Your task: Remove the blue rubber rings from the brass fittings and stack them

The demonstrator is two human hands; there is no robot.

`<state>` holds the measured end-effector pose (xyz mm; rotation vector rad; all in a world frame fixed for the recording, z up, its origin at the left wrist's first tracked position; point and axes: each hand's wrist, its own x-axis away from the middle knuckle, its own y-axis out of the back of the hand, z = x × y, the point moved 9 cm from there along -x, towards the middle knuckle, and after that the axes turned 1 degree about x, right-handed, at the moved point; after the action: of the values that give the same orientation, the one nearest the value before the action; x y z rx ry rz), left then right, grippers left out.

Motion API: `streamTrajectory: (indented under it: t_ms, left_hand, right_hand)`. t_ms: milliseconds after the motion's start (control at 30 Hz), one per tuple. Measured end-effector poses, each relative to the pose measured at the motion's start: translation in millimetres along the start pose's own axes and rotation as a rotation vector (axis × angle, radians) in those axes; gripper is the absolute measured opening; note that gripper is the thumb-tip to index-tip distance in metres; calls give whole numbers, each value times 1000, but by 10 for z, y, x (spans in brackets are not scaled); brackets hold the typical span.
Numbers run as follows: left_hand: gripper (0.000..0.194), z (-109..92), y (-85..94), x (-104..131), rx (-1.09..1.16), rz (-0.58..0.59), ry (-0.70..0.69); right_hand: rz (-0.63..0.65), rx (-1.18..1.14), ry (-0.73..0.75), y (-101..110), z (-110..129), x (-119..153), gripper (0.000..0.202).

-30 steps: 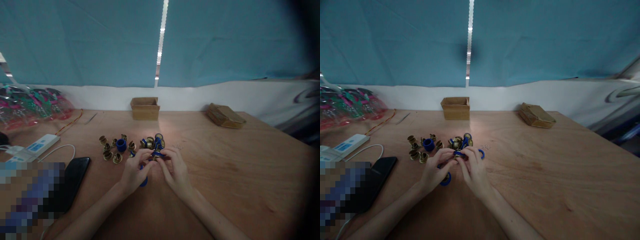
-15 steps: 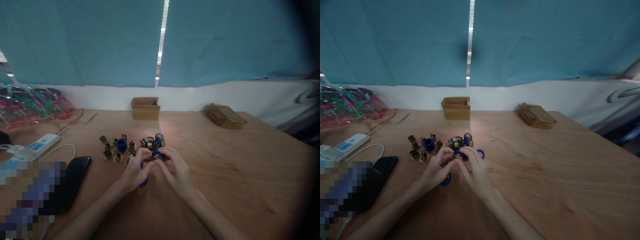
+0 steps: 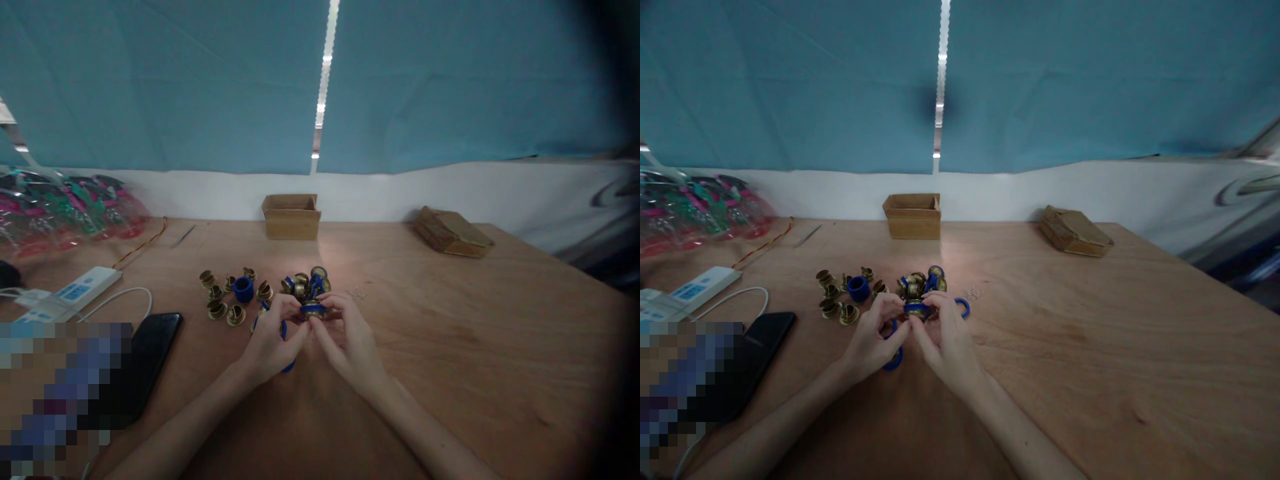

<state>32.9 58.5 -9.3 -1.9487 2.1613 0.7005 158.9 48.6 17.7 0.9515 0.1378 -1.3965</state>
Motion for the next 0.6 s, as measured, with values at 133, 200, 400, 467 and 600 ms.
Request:
streamTrajectory:
  t_ms: [133, 200, 400, 467, 600]
  left_hand:
    - [25, -17, 68, 19, -49, -71, -35]
    - [25, -34, 103, 33, -96, -105, -55]
    - [25, -49, 98, 81, -187, -105, -64]
    - [22, -68, 90, 90, -233, -103, -70]
    - [18, -108, 83, 88, -274, -101, -89]
  right_hand:
    - [41, -1, -69, -45, -62, 26, 25]
    - [40, -11, -92, -51, -82, 35, 23]
    - [-12, -28, -85, -28, -60, 48, 16]
    - [-14, -20, -78, -35, -55, 58, 13]
    - [-20, -18, -61, -40, -45, 67, 8]
